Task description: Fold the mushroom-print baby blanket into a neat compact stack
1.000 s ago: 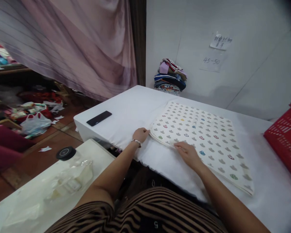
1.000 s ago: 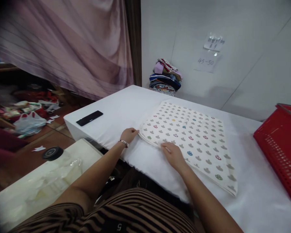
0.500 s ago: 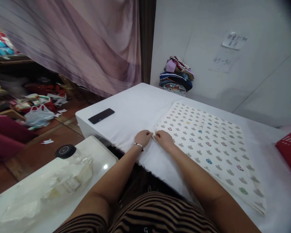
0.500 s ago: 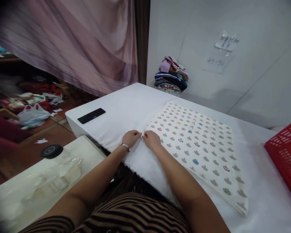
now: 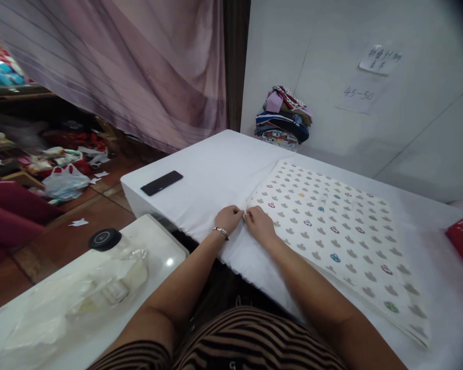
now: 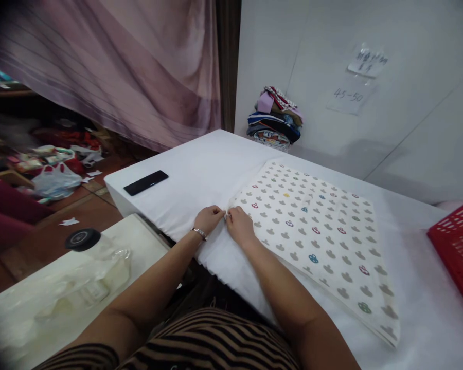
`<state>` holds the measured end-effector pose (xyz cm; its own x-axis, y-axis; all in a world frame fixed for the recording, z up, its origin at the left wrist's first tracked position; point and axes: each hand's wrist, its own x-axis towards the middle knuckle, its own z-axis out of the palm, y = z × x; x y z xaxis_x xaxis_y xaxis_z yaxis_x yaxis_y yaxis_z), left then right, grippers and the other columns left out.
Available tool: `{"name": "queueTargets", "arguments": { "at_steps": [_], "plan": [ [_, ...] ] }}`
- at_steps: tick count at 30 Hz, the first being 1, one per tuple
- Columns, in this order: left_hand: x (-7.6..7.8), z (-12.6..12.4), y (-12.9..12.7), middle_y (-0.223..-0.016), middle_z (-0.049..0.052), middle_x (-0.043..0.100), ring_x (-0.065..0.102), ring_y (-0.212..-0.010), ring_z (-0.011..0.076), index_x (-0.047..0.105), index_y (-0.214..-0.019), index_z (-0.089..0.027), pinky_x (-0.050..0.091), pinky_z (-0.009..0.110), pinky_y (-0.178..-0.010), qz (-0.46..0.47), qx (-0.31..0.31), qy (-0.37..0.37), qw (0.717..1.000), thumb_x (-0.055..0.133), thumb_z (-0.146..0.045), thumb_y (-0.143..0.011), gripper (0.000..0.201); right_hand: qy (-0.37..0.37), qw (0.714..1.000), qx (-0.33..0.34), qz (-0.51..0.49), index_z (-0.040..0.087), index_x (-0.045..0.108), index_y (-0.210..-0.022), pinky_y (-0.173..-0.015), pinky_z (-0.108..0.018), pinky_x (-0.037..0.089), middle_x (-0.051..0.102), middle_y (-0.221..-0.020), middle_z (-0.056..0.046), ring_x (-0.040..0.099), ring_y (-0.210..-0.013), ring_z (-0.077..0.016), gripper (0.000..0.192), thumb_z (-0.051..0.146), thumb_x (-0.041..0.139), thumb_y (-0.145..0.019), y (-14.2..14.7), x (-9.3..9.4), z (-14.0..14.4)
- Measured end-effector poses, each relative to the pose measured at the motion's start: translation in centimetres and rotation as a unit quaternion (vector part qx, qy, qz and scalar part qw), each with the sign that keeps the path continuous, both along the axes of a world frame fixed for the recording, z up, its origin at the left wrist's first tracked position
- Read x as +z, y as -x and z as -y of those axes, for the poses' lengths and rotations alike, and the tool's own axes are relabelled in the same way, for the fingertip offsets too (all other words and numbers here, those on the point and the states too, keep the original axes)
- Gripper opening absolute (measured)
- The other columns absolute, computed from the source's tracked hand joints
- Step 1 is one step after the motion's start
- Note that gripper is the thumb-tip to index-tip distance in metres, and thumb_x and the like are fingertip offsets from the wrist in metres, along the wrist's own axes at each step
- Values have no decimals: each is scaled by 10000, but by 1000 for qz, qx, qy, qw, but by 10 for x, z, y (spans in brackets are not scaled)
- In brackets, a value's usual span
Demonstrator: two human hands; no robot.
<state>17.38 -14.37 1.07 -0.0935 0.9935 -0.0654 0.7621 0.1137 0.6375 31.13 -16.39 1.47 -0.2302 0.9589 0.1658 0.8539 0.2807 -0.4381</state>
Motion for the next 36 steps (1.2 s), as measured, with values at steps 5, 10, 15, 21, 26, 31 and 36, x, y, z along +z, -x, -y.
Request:
{"name": "queueTargets", "arguments": {
  "at_steps": [5,10,15,21,26,31,36],
  "plan": [
    [5,3,-2,-756,10,677,586,-723,147,655,-723,-202,372,247,-606,19,10,5,1000,542,-355,-789,202,1,1000,20,3,219,585,-928,-724,-270,377,587,-971,-37,538,-879,-164,205,333,415,-918,0,-1,2],
    [8,3,-2,-755,12,676,583,-717,148,656,-721,-196,378,246,-610,27,-4,18,999,536,-355,-792,211,5,999,11,-42,219,591,-946,-718,-272,386,604,-962,-26,545,-875,-170,161,321,525,-842,-1,-4,1],
    [6,1,-1,-775,26,677,583,-718,153,662,-754,-190,375,247,-607,5,-11,19,1000,524,-361,-791,223,34,989,-21,-142,219,597,-968,-719,-269,410,633,-913,-6,562,-794,-151,178,288,544,-813,-4,-9,-4],
    [6,1,-1,-773,15,679,576,-715,142,669,-748,-193,367,234,-603,19,-8,19,1000,523,-355,-780,221,5,977,-6,-213,213,609,-894,-676,-259,412,628,-836,5,552,-707,-135,125,265,536,-806,-3,-13,-7],
    [5,0,0,-739,9,669,572,-707,143,667,-717,-195,368,232,-601,43,-2,19,999,526,-316,-764,192,3,983,8,-184,210,604,-871,-683,-260,399,612,-848,0,536,-729,-137,99,213,546,-791,1,-9,-6],
    [3,-1,1,-744,13,669,567,-703,147,665,-715,-190,368,237,-604,42,-6,11,999,533,-340,-769,207,0,992,5,-128,212,587,-916,-709,-275,390,589,-923,-19,527,-828,-159,139,222,565,-779,4,-8,-3],
    [3,-1,3,-735,13,663,562,-699,147,669,-721,-185,368,240,-606,50,-17,11,999,524,-352,-783,230,-4,996,13,-91,220,578,-924,-729,-287,395,585,-954,-31,525,-886,-178,149,196,542,-781,6,-12,-3]
  ]
}}
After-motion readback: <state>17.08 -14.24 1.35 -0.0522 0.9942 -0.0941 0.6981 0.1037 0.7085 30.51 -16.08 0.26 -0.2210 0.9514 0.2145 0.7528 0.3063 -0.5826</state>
